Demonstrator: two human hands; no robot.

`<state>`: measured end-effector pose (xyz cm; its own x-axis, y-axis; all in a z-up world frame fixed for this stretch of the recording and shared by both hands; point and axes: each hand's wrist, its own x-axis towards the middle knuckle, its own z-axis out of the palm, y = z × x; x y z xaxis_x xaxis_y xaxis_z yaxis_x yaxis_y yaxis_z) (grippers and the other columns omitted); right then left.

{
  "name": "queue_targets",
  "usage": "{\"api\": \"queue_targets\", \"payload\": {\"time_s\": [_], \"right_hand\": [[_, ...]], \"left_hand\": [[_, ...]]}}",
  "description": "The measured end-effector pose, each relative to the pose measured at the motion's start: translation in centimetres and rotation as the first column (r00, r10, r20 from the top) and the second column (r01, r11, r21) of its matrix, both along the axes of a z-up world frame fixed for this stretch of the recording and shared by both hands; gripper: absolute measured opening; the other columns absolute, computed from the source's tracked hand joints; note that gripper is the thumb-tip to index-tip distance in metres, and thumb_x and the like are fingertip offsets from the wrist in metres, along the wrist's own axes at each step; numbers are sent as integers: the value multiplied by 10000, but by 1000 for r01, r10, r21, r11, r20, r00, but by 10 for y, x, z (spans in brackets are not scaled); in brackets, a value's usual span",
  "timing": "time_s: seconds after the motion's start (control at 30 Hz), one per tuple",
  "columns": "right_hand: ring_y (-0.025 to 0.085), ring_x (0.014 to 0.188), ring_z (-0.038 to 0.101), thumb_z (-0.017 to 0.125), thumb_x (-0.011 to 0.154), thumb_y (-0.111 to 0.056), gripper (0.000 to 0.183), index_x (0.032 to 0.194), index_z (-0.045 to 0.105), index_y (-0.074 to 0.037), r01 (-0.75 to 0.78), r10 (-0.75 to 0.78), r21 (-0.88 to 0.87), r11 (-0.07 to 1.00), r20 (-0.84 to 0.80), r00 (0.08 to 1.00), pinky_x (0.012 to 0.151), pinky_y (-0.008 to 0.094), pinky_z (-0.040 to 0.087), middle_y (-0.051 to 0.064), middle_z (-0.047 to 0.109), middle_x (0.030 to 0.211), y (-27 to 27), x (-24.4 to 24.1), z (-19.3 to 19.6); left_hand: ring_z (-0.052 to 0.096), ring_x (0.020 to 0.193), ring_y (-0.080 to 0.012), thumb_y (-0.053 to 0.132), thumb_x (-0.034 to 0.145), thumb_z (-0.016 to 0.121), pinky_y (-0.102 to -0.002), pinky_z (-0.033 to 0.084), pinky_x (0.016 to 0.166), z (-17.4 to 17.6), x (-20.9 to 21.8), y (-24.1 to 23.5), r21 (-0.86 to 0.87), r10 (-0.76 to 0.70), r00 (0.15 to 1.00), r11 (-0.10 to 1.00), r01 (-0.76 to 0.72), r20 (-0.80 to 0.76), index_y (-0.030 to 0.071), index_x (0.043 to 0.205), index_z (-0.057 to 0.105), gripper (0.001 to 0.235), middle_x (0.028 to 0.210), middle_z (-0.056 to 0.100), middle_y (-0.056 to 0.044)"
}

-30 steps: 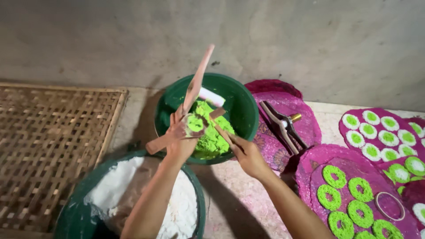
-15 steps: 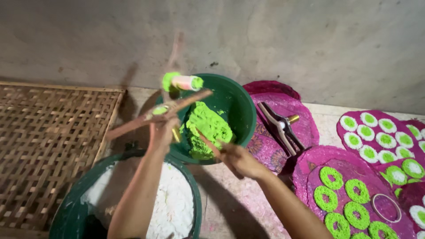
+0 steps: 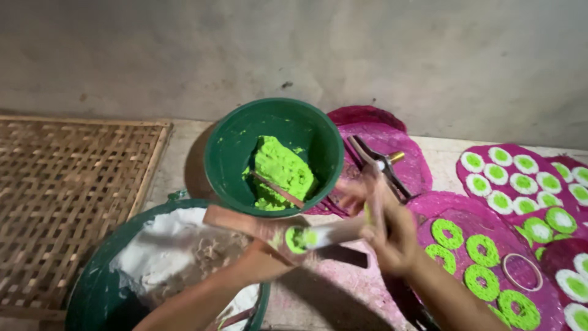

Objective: The person prepares green and white dough treats by using a hand-operated press to shape the green dough onto mats and then filling the centers with white dough.

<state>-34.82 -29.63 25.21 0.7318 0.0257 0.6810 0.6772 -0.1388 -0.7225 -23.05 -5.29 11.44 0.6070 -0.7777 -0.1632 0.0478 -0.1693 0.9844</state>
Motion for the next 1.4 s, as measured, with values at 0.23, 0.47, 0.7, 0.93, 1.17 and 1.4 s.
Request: {"api": "queue_targets", "payload": {"time_s": [0.23, 0.47, 0.7, 0.93, 1.17, 1.4], "right_hand": [[443, 1188, 685, 683, 914, -217, 573, 1435, 479, -91, 229, -31, -585, 778, 328, 944, 984, 499, 599, 269, 601, 1393, 5, -70, -11], [474, 1285, 608, 682, 950, -265, 635, 1476, 439, -4, 234, -222, -493, 838, 84, 972, 1099, 489, 498, 281, 550, 1458, -18, -118, -33], [314, 1191, 641, 772, 958, -438, 763, 1469, 537, 78, -224, 471, 421, 879, -837, 278, 1065, 436, 490, 303, 647, 1253, -116, -199, -88], [135, 766, 623, 789, 843, -279, 349, 1047, 691, -13, 387, -287, -95, 917, -832, 475, 663, 302, 537, 28, 658, 858, -183, -305, -191], [168, 868, 559, 799, 844, -127, 386, 1132, 582, 9, 868, -639, 27, 497, -665, 386, 739, 328, 472, 64, 577, 968, -230, -392, -213], [212, 946, 608, 689, 900, -231, 462, 1261, 524, 5, 818, -587, 188, 544, -611, 531, 830, 369, 490, 107, 622, 1028, -199, -387, -157]], "left_hand": [[663, 1023, -209, 152, 767, 724, -349, 573, 874, -10, -73, -10, 179, -242, 964, 959, 220, 112, 106, 1265, 629, 509, 1150, 680, -69], [655, 1075, -238, 196, 787, 736, -361, 565, 909, 28, -113, -87, 236, -384, 878, 916, 324, 285, 110, 1239, 640, 470, 1187, 668, -89], [646, 1128, -267, 239, 807, 749, -372, 558, 944, 27, -124, -155, 312, -329, 791, 932, 184, 515, 114, 1213, 652, 436, 1223, 657, -110], [363, 1364, -562, 299, 799, 916, -597, 372, 1046, -127, -192, -241, -17, 371, 707, 891, -454, 602, -64, 1516, 273, 1029, 1494, 304, -318], [353, 1433, -436, 167, 899, 716, -501, 349, 1132, -164, -218, -250, 4, -21, 998, 1000, 21, -52, 67, 1590, 178, 881, 1599, 269, -256], [419, 1466, -262, 275, 1031, 507, -373, 351, 1178, -157, -113, -273, 239, 62, 997, 970, -49, -48, 176, 1608, 303, 620, 1622, 417, -134]]}}
